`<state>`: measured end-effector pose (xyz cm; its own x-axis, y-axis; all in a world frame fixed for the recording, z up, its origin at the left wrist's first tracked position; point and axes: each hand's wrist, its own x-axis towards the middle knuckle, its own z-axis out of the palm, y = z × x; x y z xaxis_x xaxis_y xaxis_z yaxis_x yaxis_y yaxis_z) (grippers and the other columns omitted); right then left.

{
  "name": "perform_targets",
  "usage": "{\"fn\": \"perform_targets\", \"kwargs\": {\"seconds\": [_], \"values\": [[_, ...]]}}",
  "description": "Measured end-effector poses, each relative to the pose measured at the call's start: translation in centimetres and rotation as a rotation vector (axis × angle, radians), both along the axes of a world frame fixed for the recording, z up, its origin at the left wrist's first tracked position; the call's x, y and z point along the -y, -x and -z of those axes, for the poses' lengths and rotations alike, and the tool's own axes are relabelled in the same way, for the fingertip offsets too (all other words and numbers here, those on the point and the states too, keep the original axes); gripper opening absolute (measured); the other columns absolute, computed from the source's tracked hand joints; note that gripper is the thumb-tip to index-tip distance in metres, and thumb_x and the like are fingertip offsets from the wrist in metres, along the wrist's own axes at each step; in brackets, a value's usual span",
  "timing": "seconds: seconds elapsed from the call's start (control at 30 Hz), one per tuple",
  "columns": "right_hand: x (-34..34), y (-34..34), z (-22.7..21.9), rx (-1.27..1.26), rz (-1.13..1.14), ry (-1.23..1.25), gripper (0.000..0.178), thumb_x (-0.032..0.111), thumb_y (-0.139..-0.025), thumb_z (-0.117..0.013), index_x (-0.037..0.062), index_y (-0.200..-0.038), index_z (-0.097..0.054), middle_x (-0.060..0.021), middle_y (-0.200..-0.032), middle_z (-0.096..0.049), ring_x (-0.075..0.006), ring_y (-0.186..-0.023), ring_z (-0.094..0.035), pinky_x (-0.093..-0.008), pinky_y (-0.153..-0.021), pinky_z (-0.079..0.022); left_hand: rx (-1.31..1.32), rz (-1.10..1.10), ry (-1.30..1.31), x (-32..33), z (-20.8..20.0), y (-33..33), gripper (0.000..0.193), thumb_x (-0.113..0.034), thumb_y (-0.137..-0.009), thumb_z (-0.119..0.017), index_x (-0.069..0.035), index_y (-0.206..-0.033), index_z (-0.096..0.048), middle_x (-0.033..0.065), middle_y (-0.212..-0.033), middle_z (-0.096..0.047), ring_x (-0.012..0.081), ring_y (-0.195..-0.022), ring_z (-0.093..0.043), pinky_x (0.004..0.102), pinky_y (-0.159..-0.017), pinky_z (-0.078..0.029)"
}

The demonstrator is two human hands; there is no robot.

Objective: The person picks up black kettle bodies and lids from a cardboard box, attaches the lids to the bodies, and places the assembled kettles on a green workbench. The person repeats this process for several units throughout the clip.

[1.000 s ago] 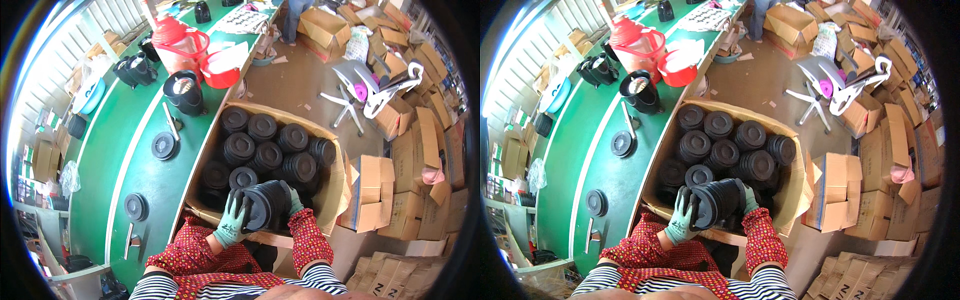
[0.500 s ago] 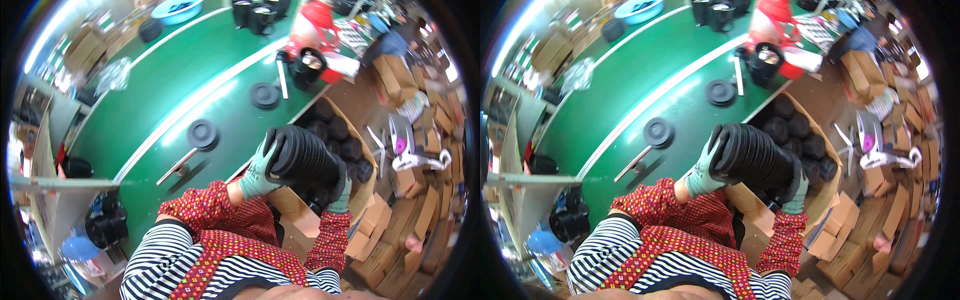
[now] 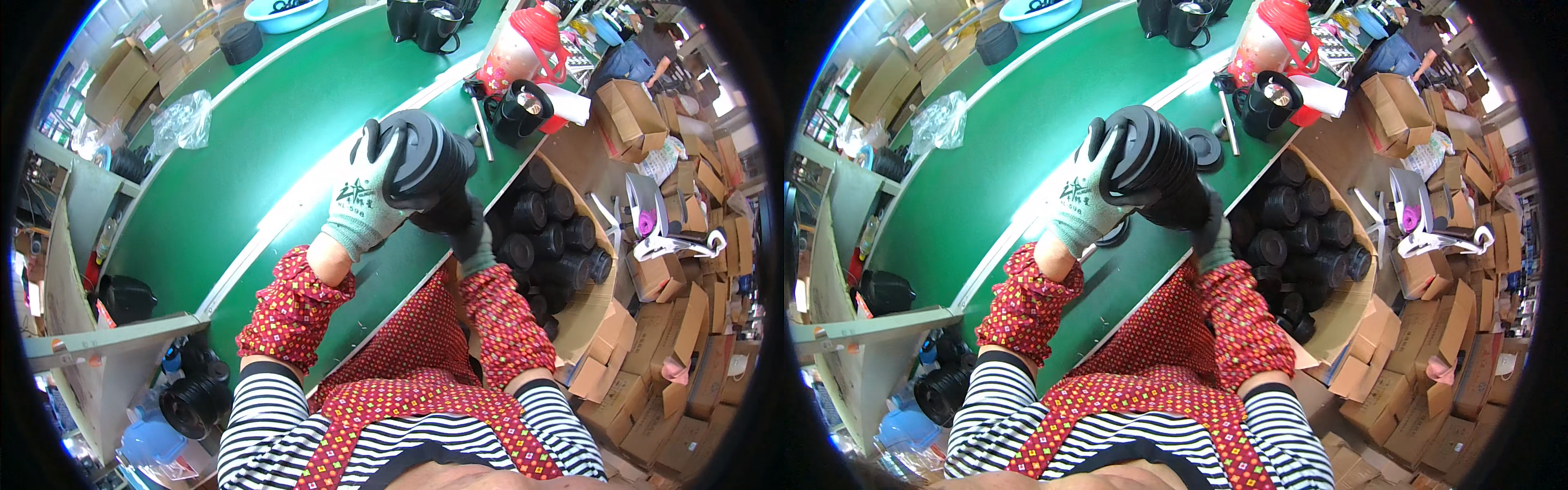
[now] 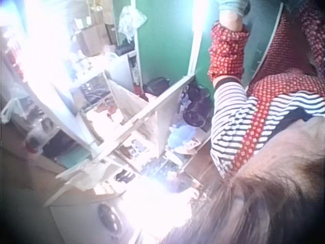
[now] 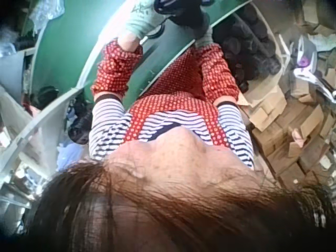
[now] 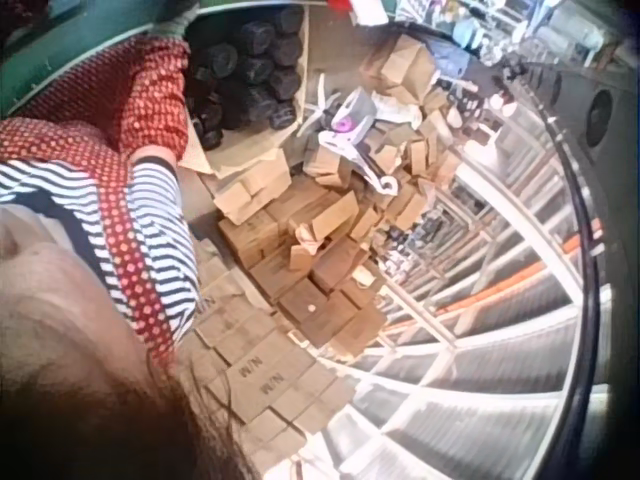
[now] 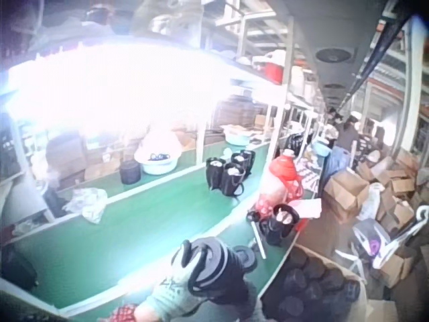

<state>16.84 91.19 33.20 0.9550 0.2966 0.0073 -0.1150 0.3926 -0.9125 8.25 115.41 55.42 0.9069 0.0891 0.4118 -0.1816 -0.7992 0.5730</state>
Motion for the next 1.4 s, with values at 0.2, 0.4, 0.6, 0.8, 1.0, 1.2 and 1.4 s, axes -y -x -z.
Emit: {"fn": "perform_targets", "kwargs": {"seconds": [0.2,0.4,0.6,0.8,1.0,1.2,1.4], "values": [[-6.9,-1.5,3.0,-0.525,0.014,-0.412,0.059,0.049,-0.112,-0.037,0.0077,-0.152,-0.05,-0.0109,-0.152,-0.057,-0.0338,-0.137,-0.057,-0.0587,-0.104,-0.057,-0.083,0.094,-0.204,-1.2,-0.2,-1.2,0.1,-0.034,-0.071,-0.094,-0.015,-0.158,-0.049,0.0399,-0.16,-0.035,0.0602,-0.145,-0.038,0.0602,-0.119,-0.04],[-1.4,-4.7,5.5,-0.127,0.289,0.822,0.049,0.039,-0.111,-0.052,-0.0025,-0.134,-0.065,-0.0238,-0.137,-0.066,-0.0361,-0.126,-0.065,-0.0441,-0.104,-0.053,-0.109,0.213,-0.304,1.6,-0.9,-1.3,0.086,-0.038,-0.071,-0.091,-0.022,-0.15,-0.058,0.0302,-0.165,-0.033,0.0571,-0.146,-0.038,0.0591,-0.117,-0.043],[-0.1,-4.3,-6.0,0.047,0.008,-0.097,0.052,0.039,-0.113,-0.05,0.0016,-0.15,-0.055,-0.0109,-0.143,-0.064,-0.0247,-0.133,-0.059,-0.0357,-0.113,-0.047,-0.031,0.356,-0.223,3.0,0.2,-2.8,0.101,-0.037,-0.064,-0.095,-0.02,-0.154,-0.053,0.03,-0.166,-0.03,0.0581,-0.151,-0.029,0.0622,-0.122,-0.035],[-1.7,-2.1,-15.2,0.266,-0.041,0.25,0.057,0.044,-0.114,-0.049,-0.0021,-0.147,-0.057,-0.0079,-0.144,-0.061,-0.0171,-0.131,-0.057,-0.0318,-0.115,-0.044,0.002,0.184,0.627,2.4,4.8,-2.3,0.124,-0.04,-0.069,-0.094,0.003,-0.164,-0.026,0.0301,-0.166,-0.027,0.0435,-0.154,-0.032,0.0486,-0.124,-0.033],[-3.2,-1.6,-14.2,-0.095,-0.077,-0.065,0.056,0.032,-0.119,-0.035,0.0011,-0.166,-0.029,-0.0095,-0.163,-0.044,-0.0203,-0.147,-0.044,-0.0349,-0.125,-0.033,-0.11,0.319,1.366,3.9,9.0,-2.9,0.059,-0.035,-0.114,-0.045,0.0,-0.161,-0.039,0.0138,-0.163,-0.042,0.0273,-0.149,-0.042,0.0391,-0.125,-0.031],[-3.6,-1.0,-17.3,-0.056,-0.125,-0.115,0.062,0.04,-0.118,-0.036,0.0026,-0.167,-0.027,-0.0073,-0.163,-0.043,-0.0179,-0.148,-0.043,-0.0327,-0.126,-0.031,-0.098,0.285,1.677,4.5,9.6,-5.4,0.046,-0.037,-0.109,-0.053,-0.003,-0.14,-0.059,0.0064,-0.135,-0.063,0.0183,-0.128,-0.058,0.0343,-0.116,-0.041],[-1.5,-2.6,-13.1,0.126,-0.031,0.072,0.062,0.041,-0.119,-0.033,0.0015,-0.166,-0.03,-0.0085,-0.162,-0.045,-0.0164,-0.148,-0.042,-0.0298,-0.126,-0.029,-0.116,0.356,1.582,4.6,9.5,-6.5,0.05,-0.04,-0.109,-0.055,-0.004,-0.143,-0.058,0.0062,-0.137,-0.063,0.0182,-0.128,-0.058,0.0335,-0.115,-0.042]]}}
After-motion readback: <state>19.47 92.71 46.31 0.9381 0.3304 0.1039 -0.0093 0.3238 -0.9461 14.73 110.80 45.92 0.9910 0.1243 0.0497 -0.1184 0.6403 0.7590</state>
